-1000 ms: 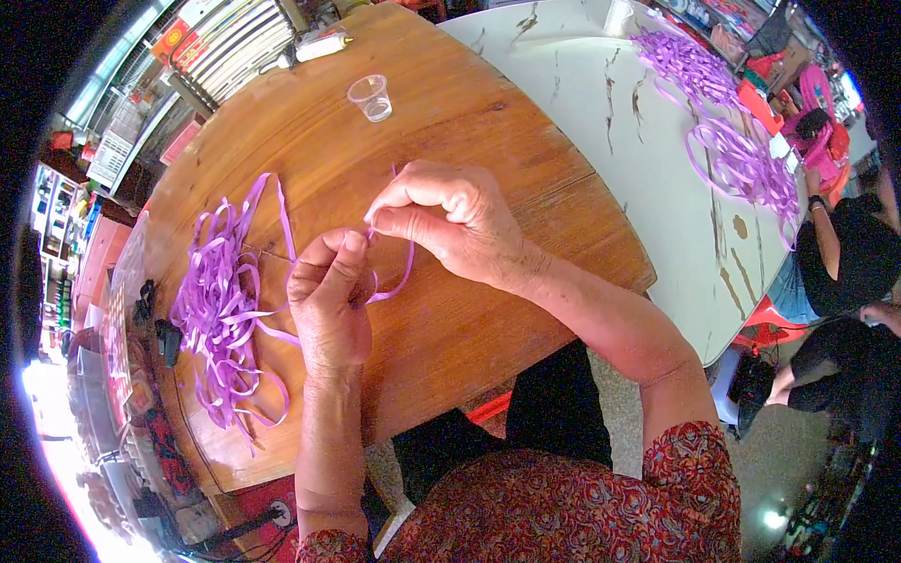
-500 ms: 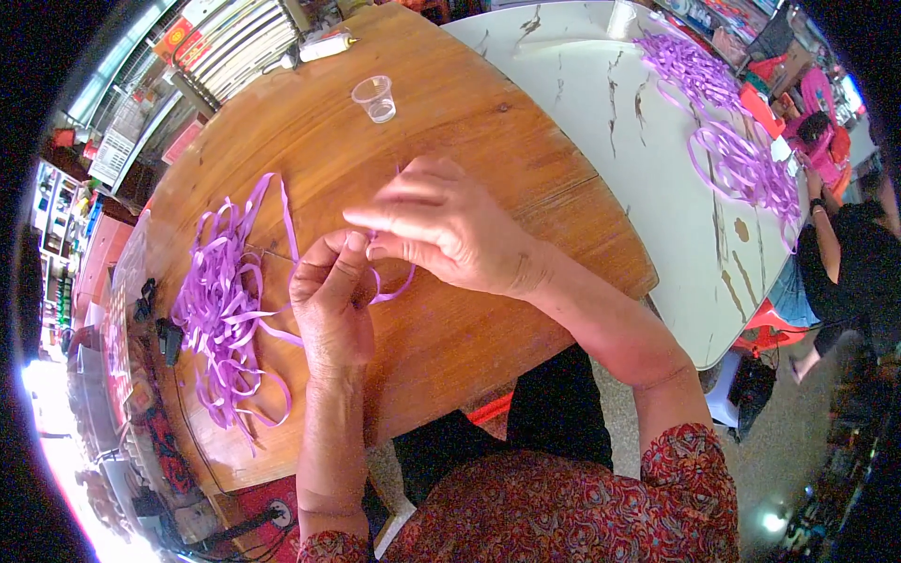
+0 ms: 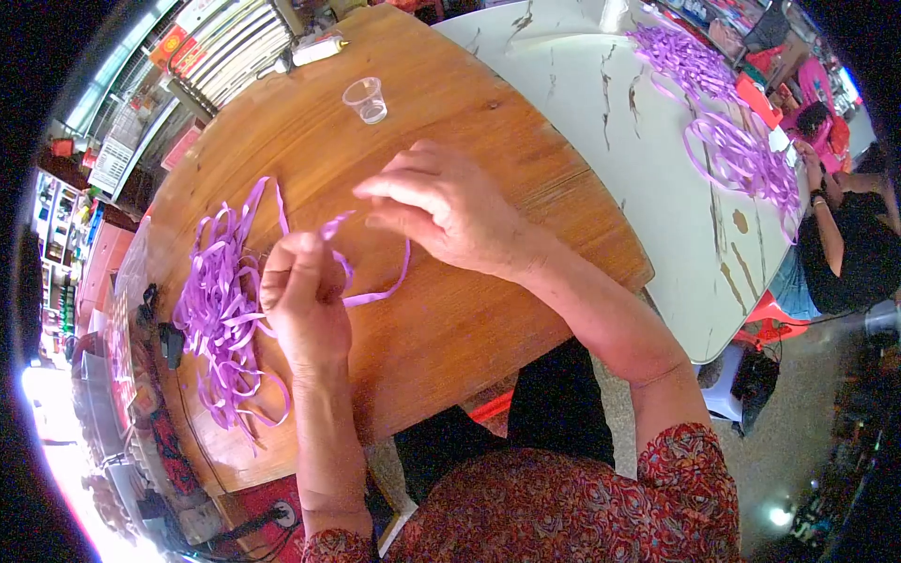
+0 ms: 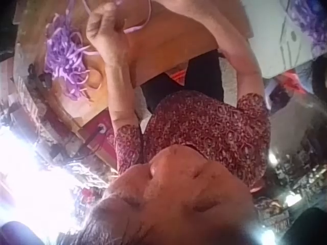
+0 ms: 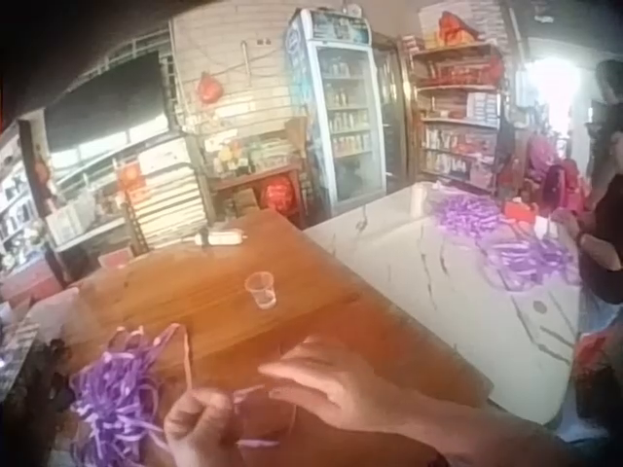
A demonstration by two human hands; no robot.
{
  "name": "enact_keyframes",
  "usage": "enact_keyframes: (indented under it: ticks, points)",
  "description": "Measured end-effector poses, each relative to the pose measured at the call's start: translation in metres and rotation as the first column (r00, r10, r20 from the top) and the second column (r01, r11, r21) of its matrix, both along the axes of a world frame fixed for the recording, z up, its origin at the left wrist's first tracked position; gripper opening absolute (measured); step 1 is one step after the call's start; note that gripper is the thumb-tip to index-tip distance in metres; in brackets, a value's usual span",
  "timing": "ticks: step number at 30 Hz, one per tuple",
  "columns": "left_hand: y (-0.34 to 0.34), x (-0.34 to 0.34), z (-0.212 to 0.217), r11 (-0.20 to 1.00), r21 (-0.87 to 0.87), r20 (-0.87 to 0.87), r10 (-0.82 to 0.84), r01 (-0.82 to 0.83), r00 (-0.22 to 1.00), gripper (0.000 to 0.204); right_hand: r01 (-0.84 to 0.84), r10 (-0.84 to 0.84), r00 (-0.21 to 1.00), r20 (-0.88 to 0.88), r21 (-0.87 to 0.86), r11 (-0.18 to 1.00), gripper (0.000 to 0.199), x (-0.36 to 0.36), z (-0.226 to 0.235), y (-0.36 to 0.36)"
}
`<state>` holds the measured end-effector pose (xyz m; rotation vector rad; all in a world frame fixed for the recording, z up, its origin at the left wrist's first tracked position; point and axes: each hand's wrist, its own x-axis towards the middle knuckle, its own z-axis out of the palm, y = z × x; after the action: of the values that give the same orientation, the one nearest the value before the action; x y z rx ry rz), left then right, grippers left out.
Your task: The person picks up a purple ribbon from a pile on a table and ties a knot at one end by hand. They then pick up a small plastic cup and dip the knotted end of the ribbon into it.
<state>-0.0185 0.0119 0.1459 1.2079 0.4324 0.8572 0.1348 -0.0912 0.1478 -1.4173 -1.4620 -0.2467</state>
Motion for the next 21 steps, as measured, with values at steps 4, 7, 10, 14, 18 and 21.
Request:
enact_keyframes:
  ticks: [4,7,10,14,18,21]
  points:
    - [0.001,-0.002,0.005,0.915,-0.142,0.462,-0.276,0.377,0.843,0.006,-0.260,0.257,0.965,-0.044,-0.107,0.960,0.044,-0.019,-0.023,0.009]
    - [-0.007,-0.009,0.012,0.845,-0.145,0.619,-0.329,0.515,0.713,0.010,-0.365,0.363,0.929,-0.069,-0.322,0.873,0.041,-0.035,-0.025,0.015]
    - [-0.007,-0.013,0.018,0.754,0.045,0.640,-0.526,0.655,0.561,0.020,-0.594,0.530,0.800,-0.281,-0.247,0.766,0.025,-0.046,-0.017,0.014]
    - [0.012,-0.015,0.019,0.858,-0.145,0.688,-0.270,0.492,0.673,0.020,-0.724,0.507,0.676,-0.535,-0.355,0.591,0.014,-0.031,-0.018,0.008]
    - [0.046,-0.025,0.021,0.883,-0.268,0.747,-0.062,0.386,0.662,0.019,-0.511,0.302,0.820,-0.487,-0.382,0.770,0.014,0.004,-0.001,0.004]
    - [0.064,-0.036,0.018,0.936,-0.188,0.764,-0.052,0.298,0.643,0.017,-0.453,0.175,0.767,-0.617,-0.328,0.829,0.016,0.021,0.018,-0.005]
